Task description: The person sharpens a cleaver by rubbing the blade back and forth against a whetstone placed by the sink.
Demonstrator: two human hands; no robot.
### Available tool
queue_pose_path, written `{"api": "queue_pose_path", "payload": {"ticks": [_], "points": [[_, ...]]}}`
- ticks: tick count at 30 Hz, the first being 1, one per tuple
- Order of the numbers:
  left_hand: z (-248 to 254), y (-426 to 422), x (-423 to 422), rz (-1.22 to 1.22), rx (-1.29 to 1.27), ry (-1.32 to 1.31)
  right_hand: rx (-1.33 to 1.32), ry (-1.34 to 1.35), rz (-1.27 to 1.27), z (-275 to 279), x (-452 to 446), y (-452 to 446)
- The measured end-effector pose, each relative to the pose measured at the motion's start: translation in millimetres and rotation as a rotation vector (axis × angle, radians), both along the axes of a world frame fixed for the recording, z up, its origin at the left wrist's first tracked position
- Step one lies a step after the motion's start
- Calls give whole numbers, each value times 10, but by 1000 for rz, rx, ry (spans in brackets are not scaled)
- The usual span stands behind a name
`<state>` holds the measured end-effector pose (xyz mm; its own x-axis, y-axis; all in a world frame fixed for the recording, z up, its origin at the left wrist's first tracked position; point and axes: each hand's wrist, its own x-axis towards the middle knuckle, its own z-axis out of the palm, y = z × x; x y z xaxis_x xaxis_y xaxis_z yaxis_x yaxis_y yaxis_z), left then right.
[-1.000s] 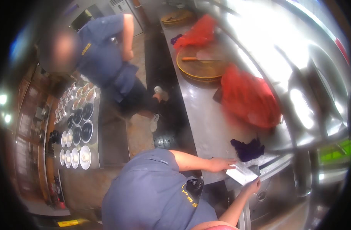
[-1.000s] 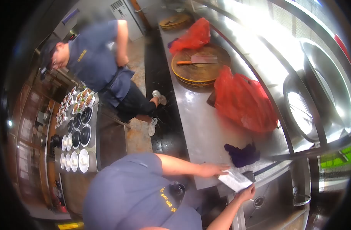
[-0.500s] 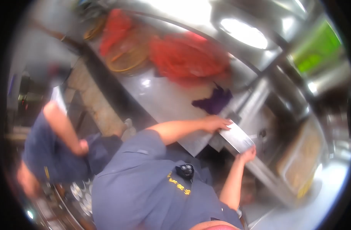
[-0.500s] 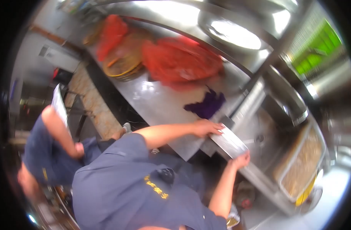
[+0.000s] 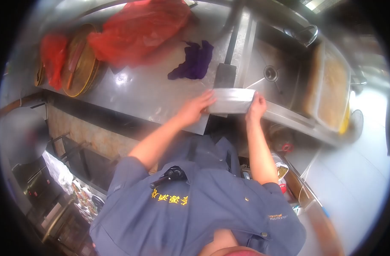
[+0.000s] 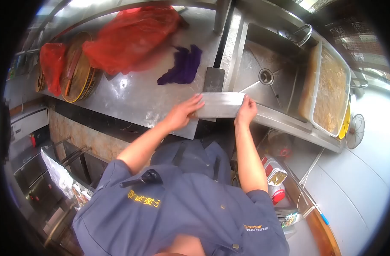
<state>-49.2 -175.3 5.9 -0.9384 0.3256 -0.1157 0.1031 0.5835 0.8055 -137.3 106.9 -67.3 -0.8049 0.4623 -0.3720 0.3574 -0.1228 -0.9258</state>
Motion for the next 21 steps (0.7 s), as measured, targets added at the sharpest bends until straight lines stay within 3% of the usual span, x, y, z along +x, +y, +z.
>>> {"api": "queue_pose_path", "payload": {"ticks": [3, 7, 10, 12, 16, 17, 19, 20, 21], "points": [[298, -14, 559, 89, -47, -105, -53, -57, 66, 276, 303, -281], [245, -123, 410, 228, -56, -75, 49, 7, 245, 297, -381, -770], [231, -187, 260, 265, -151, 11, 45, 79, 244, 221, -569, -899], [152, -126, 472, 251, -197, -14, 171, 25, 229, 211, -317, -797], [204, 2, 996, 192, -211, -11, 14, -100, 201, 51, 211, -626], [241, -14, 974, 186, -202, -74, 137, -156, 286, 92, 156, -639], [283, -14, 596, 220, -281, -64, 172, 30, 222, -50, -235, -804], [257, -30, 512, 178, -273, -65, 71, 2, 238, 221, -408, -838], [229, -91, 381, 202, -258, -35, 91, 26, 226, 140, -489, -875]]}}
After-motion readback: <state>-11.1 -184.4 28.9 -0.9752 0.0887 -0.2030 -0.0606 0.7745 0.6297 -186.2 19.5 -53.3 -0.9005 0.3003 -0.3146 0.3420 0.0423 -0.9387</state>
